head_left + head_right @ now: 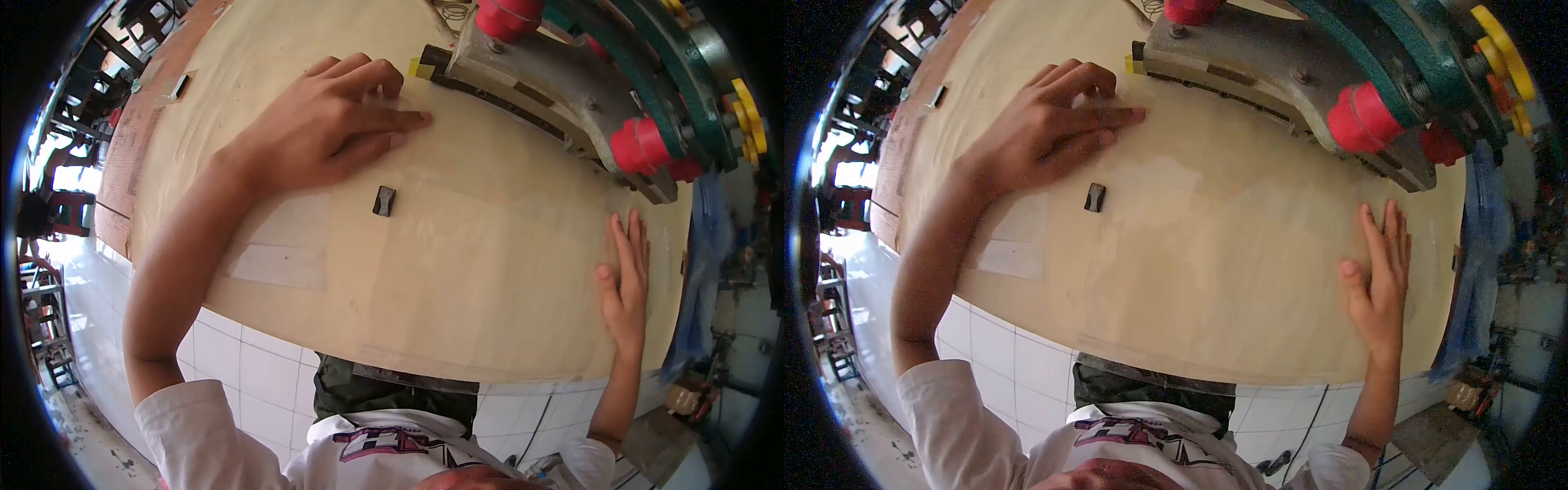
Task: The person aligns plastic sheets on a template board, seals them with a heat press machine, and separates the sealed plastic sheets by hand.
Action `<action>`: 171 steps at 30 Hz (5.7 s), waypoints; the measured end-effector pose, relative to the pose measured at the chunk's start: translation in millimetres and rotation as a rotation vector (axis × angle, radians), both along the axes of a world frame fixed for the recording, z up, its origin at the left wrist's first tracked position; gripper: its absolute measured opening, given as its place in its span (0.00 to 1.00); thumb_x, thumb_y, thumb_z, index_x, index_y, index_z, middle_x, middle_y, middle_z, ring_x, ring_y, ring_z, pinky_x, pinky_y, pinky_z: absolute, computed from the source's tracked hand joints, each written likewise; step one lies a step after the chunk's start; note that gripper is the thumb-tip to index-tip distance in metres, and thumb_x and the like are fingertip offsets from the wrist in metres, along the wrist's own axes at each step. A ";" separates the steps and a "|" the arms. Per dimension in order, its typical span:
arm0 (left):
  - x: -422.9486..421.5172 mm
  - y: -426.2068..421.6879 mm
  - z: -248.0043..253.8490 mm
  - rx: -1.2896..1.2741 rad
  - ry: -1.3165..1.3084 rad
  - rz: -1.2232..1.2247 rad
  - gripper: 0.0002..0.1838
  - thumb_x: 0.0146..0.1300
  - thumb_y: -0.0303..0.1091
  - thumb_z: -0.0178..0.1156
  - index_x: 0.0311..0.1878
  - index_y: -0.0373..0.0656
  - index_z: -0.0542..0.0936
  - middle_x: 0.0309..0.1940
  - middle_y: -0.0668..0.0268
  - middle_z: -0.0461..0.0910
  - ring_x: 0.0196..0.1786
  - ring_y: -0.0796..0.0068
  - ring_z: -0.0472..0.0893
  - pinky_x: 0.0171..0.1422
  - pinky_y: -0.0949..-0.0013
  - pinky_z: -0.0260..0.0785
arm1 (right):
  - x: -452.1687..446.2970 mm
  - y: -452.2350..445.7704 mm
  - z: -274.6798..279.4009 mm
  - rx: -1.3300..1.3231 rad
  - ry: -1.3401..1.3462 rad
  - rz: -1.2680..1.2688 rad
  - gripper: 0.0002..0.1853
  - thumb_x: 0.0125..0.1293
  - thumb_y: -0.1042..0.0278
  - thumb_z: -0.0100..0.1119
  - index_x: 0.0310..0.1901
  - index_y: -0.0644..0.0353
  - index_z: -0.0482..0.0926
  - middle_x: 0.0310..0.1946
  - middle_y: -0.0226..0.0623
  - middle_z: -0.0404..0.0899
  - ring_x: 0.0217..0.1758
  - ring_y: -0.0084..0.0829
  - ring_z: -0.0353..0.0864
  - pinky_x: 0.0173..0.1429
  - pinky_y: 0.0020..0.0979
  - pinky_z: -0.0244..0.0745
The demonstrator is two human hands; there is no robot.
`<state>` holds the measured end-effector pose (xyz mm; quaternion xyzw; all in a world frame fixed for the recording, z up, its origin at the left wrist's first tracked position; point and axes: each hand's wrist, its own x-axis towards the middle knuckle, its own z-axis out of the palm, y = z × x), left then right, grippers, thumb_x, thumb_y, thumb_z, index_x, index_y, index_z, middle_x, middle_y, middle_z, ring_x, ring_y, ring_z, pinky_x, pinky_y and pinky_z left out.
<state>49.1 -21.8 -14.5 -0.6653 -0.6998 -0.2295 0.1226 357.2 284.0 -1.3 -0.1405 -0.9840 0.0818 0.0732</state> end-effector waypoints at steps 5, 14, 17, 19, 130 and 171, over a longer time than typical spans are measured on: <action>0.3 -1.8 -0.6 -0.012 -0.022 -0.007 0.18 0.59 0.31 0.62 0.54 0.46 0.84 0.45 0.59 0.75 0.46 0.60 0.76 0.54 0.59 0.67 | -0.8 -2.0 -1.1 0.026 -0.026 -0.018 0.39 0.71 0.33 0.40 0.72 0.57 0.64 0.76 0.49 0.52 0.80 0.53 0.46 0.79 0.51 0.36; -0.3 -1.7 -2.2 -0.006 -0.013 -0.011 0.17 0.60 0.32 0.62 0.54 0.45 0.84 0.44 0.59 0.75 0.47 0.60 0.76 0.55 0.59 0.68 | -0.1 -2.7 -1.8 0.009 -0.015 -0.019 0.38 0.71 0.34 0.41 0.72 0.56 0.64 0.76 0.49 0.53 0.80 0.52 0.46 0.79 0.51 0.36; 0.1 -2.4 -1.2 -0.013 -0.011 -0.007 0.17 0.60 0.32 0.62 0.54 0.45 0.84 0.44 0.58 0.75 0.48 0.60 0.76 0.55 0.59 0.68 | -0.6 -2.7 -1.7 0.020 -0.013 -0.012 0.38 0.71 0.34 0.41 0.72 0.56 0.64 0.76 0.49 0.53 0.80 0.52 0.46 0.80 0.50 0.36; -0.2 -2.7 -0.3 -0.029 -0.012 0.001 0.17 0.61 0.32 0.62 0.54 0.46 0.84 0.44 0.58 0.75 0.48 0.59 0.76 0.56 0.59 0.68 | -1.0 -2.6 -1.4 0.024 -0.013 -0.011 0.38 0.71 0.34 0.41 0.72 0.56 0.64 0.76 0.48 0.53 0.80 0.52 0.46 0.80 0.50 0.37; 20.9 8.4 24.8 -0.126 -0.169 0.102 0.18 0.57 0.26 0.59 0.51 0.38 0.84 0.44 0.54 0.76 0.52 0.56 0.74 0.60 0.59 0.67 | 13.2 8.4 -1.3 0.039 0.097 -0.006 0.34 0.68 0.37 0.51 0.70 0.46 0.68 0.74 0.61 0.52 0.77 0.64 0.47 0.77 0.58 0.41; -44.9 -46.4 22.2 0.525 -1.107 0.011 0.15 0.70 0.34 0.54 0.50 0.31 0.80 0.39 0.64 0.80 0.43 0.74 0.79 0.53 0.68 0.70 | 24.0 28.9 21.7 -0.077 0.592 0.046 0.16 0.66 0.59 0.62 0.49 0.61 0.80 0.49 0.47 0.82 0.58 0.46 0.78 0.66 0.45 0.66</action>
